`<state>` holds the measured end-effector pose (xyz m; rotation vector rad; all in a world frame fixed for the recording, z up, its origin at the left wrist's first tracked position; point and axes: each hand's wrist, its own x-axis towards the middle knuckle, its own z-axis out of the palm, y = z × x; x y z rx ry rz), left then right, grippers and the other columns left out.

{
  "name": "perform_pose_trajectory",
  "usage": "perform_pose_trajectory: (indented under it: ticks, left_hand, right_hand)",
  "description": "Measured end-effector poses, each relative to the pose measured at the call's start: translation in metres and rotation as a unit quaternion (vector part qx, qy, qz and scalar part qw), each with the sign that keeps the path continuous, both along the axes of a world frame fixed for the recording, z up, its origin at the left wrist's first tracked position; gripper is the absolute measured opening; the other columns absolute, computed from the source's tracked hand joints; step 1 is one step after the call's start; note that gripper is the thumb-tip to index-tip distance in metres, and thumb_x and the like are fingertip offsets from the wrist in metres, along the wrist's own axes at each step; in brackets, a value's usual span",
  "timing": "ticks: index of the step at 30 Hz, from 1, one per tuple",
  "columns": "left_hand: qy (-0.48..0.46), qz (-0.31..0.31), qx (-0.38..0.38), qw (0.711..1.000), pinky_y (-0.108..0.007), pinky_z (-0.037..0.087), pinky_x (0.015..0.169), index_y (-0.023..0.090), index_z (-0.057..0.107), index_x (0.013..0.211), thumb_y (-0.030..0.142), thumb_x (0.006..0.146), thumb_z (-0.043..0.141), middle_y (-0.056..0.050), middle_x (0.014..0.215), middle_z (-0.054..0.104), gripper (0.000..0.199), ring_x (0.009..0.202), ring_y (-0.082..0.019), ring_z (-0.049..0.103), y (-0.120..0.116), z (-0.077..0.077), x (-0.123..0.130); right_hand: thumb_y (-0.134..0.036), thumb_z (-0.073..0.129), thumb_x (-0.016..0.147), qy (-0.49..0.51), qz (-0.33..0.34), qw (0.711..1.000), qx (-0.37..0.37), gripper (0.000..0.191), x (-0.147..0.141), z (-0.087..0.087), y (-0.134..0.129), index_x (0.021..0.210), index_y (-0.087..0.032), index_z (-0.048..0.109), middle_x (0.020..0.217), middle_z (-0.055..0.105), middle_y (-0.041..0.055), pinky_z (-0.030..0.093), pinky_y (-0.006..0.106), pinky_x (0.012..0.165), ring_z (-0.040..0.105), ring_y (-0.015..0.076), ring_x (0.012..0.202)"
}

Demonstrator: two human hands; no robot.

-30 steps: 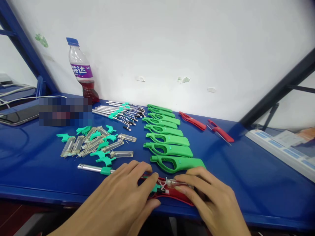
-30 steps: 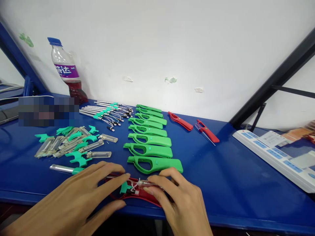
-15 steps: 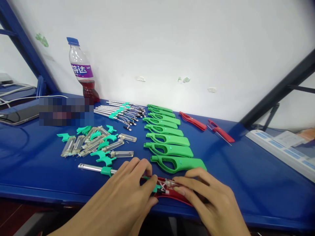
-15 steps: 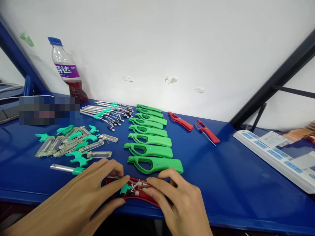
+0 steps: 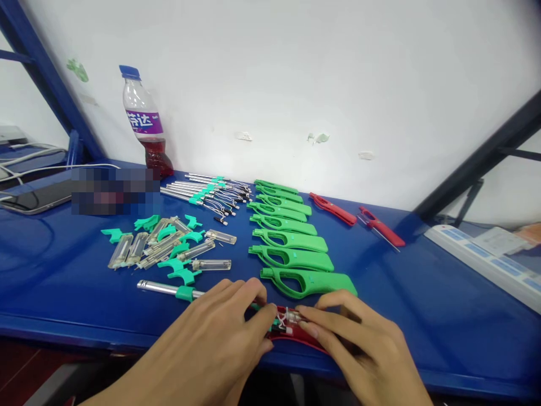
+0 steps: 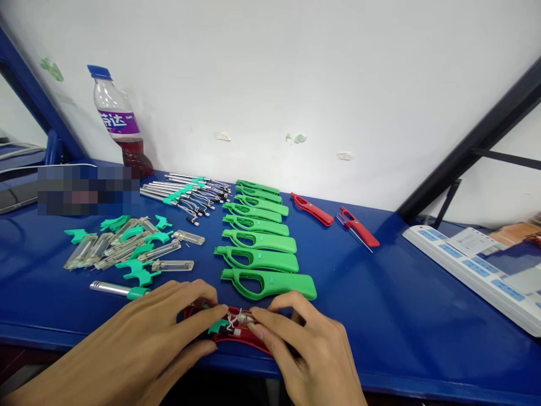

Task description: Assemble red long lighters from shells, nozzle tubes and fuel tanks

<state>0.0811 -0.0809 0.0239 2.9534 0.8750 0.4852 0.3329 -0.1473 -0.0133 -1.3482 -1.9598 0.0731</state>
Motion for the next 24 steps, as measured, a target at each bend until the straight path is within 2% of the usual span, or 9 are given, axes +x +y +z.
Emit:
perform_pose_trajectory:
  ticks: [3, 6, 11, 16, 20, 24]
  left_hand:
    - [-0.01, -0.002, -0.014, 1.0, -0.047, 0.068, 0.085, 0.026, 0.078, 0.111, 0.012, 0.105, 0.046, -0.005, 0.121, 0.08, 0.035, 0.102, -0.03, 0.08, -0.001, -0.001, -0.001]
    - [0.007, -0.007, -0.035, 0.999, -0.051, 0.068, 0.092, 0.028, 0.077, 0.114, 0.005, 0.098, 0.045, -0.005, 0.125, 0.079, 0.043, 0.111, -0.032, 0.079, -0.001, -0.001, -0.001]
    - [0.062, -0.003, -0.075, 0.995, -0.059, 0.066, 0.101, 0.028, 0.075, 0.122, 0.006, 0.091, 0.053, -0.007, 0.132, 0.076, 0.044, 0.118, -0.035, 0.076, 0.0, -0.004, -0.003]
    - [0.087, 0.0, -0.08, 0.993, -0.059, 0.063, 0.107, 0.031, 0.071, 0.134, 0.003, 0.084, 0.059, -0.007, 0.142, 0.073, 0.058, 0.128, -0.036, 0.072, 0.0, 0.003, -0.003]
    - [0.083, 0.004, -0.079, 0.993, -0.055, 0.064, 0.106, 0.03, 0.07, 0.135, 0.003, 0.086, 0.058, -0.007, 0.142, 0.073, 0.057, 0.13, -0.035, 0.071, 0.001, 0.009, 0.001]
    - [0.087, 0.001, -0.081, 0.993, -0.055, 0.064, 0.105, 0.028, 0.071, 0.132, 0.006, 0.09, 0.055, -0.008, 0.138, 0.074, 0.05, 0.127, -0.035, 0.072, 0.001, 0.008, 0.002]
  right_hand:
    - [-0.033, 0.067, 0.112, 0.009, 0.0, 1.0, 0.01, 0.018, -0.001, 0.001, 0.001, 0.12, -0.037, 0.083, 0.105, 0.076, -0.0036, 0.063, 0.014, 0.074, 0.079, 0.0077, 0.079]
    - [-0.034, 0.067, 0.112, 0.009, 0.001, 1.0, 0.014, 0.017, -0.002, 0.002, 0.002, 0.119, -0.036, 0.083, 0.105, 0.076, -0.004, 0.063, 0.013, 0.075, 0.08, 0.0076, 0.08]
    - [-0.033, 0.068, 0.111, 0.006, 0.0, 1.0, 0.011, 0.017, 0.0, 0.0, 0.002, 0.12, -0.038, 0.082, 0.106, 0.077, -0.0053, 0.062, 0.012, 0.076, 0.08, 0.0066, 0.083]
    - [-0.031, 0.071, 0.109, 0.004, -0.005, 1.0, -0.017, 0.018, 0.002, -0.001, -0.001, 0.125, -0.039, 0.076, 0.11, 0.077, -0.0077, 0.06, 0.01, 0.086, 0.079, 0.0057, 0.094]
    - [-0.032, 0.072, 0.109, 0.024, -0.011, 0.999, -0.036, 0.008, 0.0, 0.001, 0.0, 0.114, -0.038, 0.075, 0.103, 0.076, -0.0089, 0.058, 0.01, 0.081, 0.077, 0.0052, 0.087]
    - [-0.03, 0.073, 0.108, 0.04, 0.005, 0.998, -0.038, 0.007, -0.001, 0.002, 0.0, 0.111, -0.037, 0.074, 0.103, 0.077, -0.0086, 0.058, 0.01, 0.084, 0.077, 0.0059, 0.089]
